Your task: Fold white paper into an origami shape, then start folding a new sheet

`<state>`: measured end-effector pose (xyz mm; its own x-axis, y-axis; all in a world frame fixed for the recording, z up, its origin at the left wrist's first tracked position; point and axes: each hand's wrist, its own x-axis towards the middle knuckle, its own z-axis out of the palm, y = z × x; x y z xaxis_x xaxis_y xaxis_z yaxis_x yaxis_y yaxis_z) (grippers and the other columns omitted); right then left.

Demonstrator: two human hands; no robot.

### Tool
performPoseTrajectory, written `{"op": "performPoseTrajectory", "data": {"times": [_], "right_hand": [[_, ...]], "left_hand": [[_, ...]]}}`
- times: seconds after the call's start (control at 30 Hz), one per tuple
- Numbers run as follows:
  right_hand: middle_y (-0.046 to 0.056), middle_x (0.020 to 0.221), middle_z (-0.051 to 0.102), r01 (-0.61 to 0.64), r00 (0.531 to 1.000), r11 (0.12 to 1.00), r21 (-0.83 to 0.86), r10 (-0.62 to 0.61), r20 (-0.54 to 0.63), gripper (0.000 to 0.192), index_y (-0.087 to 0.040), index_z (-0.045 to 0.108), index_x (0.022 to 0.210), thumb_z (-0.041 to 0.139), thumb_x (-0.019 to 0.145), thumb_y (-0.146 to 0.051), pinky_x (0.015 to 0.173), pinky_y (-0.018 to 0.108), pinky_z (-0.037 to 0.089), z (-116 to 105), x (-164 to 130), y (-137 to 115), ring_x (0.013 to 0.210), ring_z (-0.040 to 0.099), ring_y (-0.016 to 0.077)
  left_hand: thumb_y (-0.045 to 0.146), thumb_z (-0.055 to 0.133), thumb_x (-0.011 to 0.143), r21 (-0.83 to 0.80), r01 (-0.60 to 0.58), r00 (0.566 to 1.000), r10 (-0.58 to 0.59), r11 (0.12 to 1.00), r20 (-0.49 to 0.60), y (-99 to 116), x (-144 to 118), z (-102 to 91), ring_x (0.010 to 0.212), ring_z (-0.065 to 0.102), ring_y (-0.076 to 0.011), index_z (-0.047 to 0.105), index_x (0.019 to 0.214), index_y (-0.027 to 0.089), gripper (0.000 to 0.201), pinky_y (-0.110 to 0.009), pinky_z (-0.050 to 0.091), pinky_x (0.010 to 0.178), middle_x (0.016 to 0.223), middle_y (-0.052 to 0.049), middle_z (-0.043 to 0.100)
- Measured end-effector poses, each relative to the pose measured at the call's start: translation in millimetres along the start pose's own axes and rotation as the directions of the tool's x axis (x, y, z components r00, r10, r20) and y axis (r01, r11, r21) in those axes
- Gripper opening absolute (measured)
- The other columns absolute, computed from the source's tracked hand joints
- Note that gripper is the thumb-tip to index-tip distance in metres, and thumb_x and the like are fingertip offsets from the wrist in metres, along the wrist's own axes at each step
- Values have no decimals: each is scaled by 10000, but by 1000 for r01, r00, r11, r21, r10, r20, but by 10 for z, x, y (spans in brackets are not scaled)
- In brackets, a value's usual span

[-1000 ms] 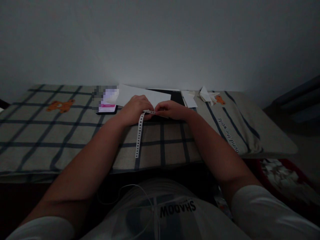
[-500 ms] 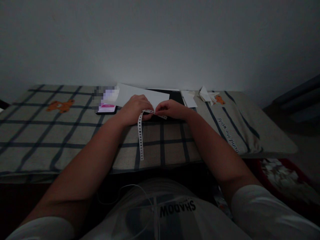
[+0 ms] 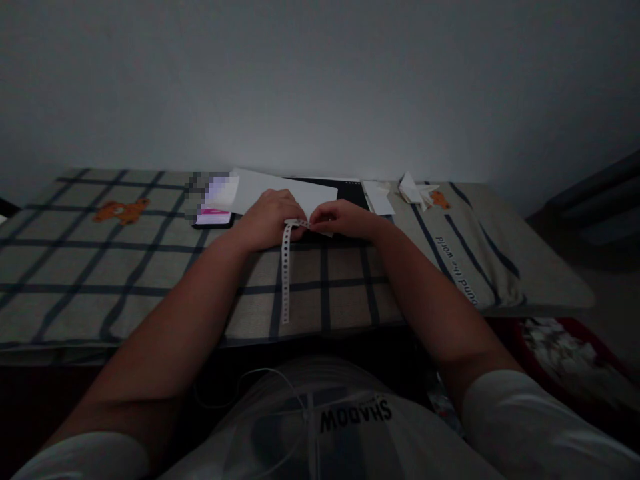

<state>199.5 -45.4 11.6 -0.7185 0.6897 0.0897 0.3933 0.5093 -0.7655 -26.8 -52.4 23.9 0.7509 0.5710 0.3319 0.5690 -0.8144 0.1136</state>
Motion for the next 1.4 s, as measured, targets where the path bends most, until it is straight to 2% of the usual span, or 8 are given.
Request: {"op": "performPoseTrajectory", "data": {"times": [0.3,0.5,0.73,0.97,1.23,1.4], "right_hand": [[52,846,682,-37,999,998,-50,37,-6,306,-121,708,969,616,856,-390,705,293,415,-6,13,27,747,565,152],[33,830,648,36,999,996,-76,-34,24,244,-143,671,932,562,901,-359,700,278,400,20,11,-1,734,524,137],[38,833,682,-14,1000,1000,-22,14,15,294,-140,701,945,617,850,-404,709,284,413,-8,-5,23,743,556,148],[36,809,683,-19,1000,999,-43,19,-4,291,-129,712,926,616,852,-394,708,286,406,-10,-4,30,734,550,144],[32,811,656,-8,1000,998,-58,9,30,253,-136,671,919,553,911,-359,700,282,405,29,4,23,723,535,139],[22,790,658,-33,998,999,-11,33,49,258,-138,688,947,609,876,-373,682,277,406,-6,-24,11,708,546,134]], "left_hand": [[370,580,852,42,-29,1000,29,999,10,3,5,2,933,601,-231,748,932,197,255,-365,403,845,914,-51,738],[342,587,844,4,-18,1000,18,1000,19,13,7,5,930,599,-229,753,916,206,226,-371,411,872,919,-49,745],[332,616,801,15,8,1000,-8,1000,14,17,2,-7,935,599,-247,746,902,192,216,-384,420,863,915,-60,739],[298,639,815,-14,-1,1000,1,1000,6,37,4,-10,931,598,-236,750,923,163,206,-376,422,858,923,-79,738],[263,631,788,-19,4,1000,-4,1000,-5,32,4,15,901,599,-217,756,882,190,173,-358,427,855,915,-58,741],[294,656,762,-5,0,1000,0,1000,-18,12,-1,21,887,605,-234,755,871,197,176,-373,431,838,864,-52,735]]}}
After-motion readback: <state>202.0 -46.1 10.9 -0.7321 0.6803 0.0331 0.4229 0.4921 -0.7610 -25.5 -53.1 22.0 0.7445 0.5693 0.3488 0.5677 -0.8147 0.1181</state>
